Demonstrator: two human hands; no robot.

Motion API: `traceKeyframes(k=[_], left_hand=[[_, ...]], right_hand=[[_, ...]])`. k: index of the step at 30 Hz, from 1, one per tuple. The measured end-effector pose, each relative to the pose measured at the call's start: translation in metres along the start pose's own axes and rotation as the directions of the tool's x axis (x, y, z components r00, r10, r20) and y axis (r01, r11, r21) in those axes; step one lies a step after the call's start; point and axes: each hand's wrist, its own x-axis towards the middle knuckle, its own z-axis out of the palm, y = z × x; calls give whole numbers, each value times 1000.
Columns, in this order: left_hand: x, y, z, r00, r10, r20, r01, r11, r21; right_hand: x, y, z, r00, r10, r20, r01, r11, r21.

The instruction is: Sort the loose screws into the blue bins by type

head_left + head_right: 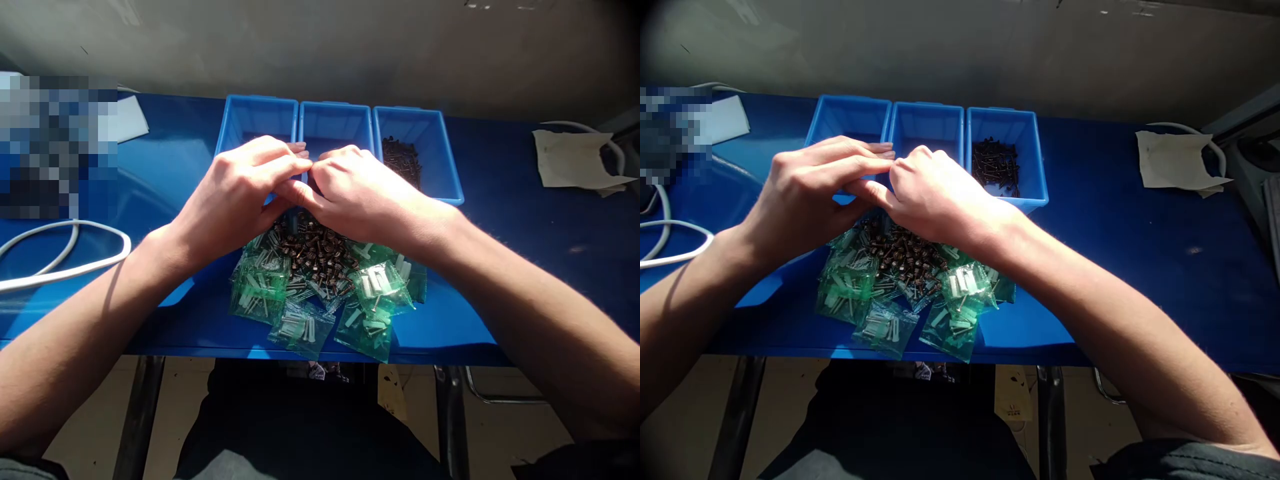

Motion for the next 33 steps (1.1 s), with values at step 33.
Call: traceKeyframes(k=[33], left_hand=[[6, 10, -3, 987, -163, -8, 158, 969, -191]], right_hand=[[3, 8, -10, 984, 150, 97, -178, 853, 490]])
